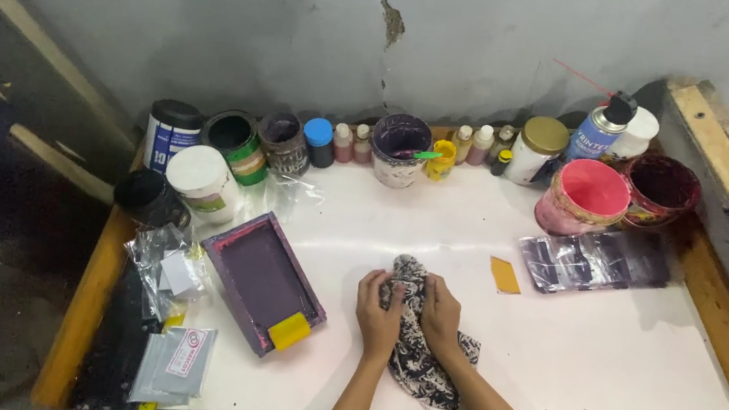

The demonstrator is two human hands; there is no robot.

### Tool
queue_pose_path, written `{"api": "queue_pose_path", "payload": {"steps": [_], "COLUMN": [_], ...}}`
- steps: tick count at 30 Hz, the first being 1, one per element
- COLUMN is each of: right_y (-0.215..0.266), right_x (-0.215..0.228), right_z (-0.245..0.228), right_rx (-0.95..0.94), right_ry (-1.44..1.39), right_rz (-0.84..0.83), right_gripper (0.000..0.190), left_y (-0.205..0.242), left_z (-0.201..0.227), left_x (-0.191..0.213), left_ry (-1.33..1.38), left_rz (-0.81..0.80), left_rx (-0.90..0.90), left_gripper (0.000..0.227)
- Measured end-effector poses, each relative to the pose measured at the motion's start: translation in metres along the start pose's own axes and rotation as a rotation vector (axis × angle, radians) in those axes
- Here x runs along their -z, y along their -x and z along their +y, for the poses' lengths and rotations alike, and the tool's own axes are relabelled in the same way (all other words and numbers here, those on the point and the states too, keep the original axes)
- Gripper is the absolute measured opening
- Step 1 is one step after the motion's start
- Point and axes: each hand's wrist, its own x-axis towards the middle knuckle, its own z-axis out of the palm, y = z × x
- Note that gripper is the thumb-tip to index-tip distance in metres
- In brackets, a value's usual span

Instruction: The person wipes a white table surface with a patterned cloth, then smooths a clear plastic sheet over the area. They subsequently use a yellow sponge to wipe a purple rectangular tray containing a dark substance.

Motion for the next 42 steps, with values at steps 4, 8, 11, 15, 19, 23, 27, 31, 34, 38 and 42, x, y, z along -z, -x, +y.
{"api": "queue_pose_path", "payload": {"steps": [4,8,11,15,19,23,27,31,34,38,42], "right_y": [0.003,0.006,0.008,0.019,0.020,0.008,0.012,0.027,0.023,0.008,0.009], "right_x": [0.013,0.024,0.017,0.008,0.006,-0.003,-0.002,-0.001,-0.007,-0.005,-0.006], "right_z": [-0.024,-0.037,-0.024,-0.028,-0.037,-0.040,-0.043,-0.043,-0.052,-0.067,-0.062], "right_rx": [0.026,0.063,0.102,0.260,0.375,0.266,0.196,0.202,0.187,0.141,0.196], "right_ry": [-0.089,-0.162,-0.172,-0.159,-0.049,-0.196,-0.239,-0.203,-0.203,-0.222,-0.228], "right_rz": [0.089,0.211,0.232,0.011,-0.178,-0.146,-0.131,-0.164,-0.135,-0.042,-0.086], "right_gripper": [0.039,0.039,0.040,0.036,0.021,0.018,0.017,0.012,0.009,0.012,0.011], "left_y": [0.001,0.003,0.002,0.001,0.003,0.005,0.010,0.002,0.001,-0.001,0.014], "left_z": [-0.002,0.001,-0.005,-0.002,-0.033,-0.028,0.028,-0.019,-0.004,-0.023,-0.027], "left_x": [-0.008,-0.006,-0.003,0.001,-0.004,-0.003,0.016,0.004,0.015,0.005,-0.012], "left_ry": [-0.193,-0.120,0.034,0.399,0.455,0.523,0.675,0.752,0.573,0.283,0.691], "left_rz": [-0.015,-0.113,-0.174,-0.240,-0.293,-0.342,-0.223,-0.275,-0.403,-0.406,-0.171], "left_rx": [-0.151,-0.117,-0.106,-0.137,-0.141,-0.093,0.028,-0.029,-0.009,-0.129,-0.143], "left_gripper": [0.040,0.063,0.088,0.108,0.112,0.120,0.108,0.102,0.123,0.115,0.106]}}
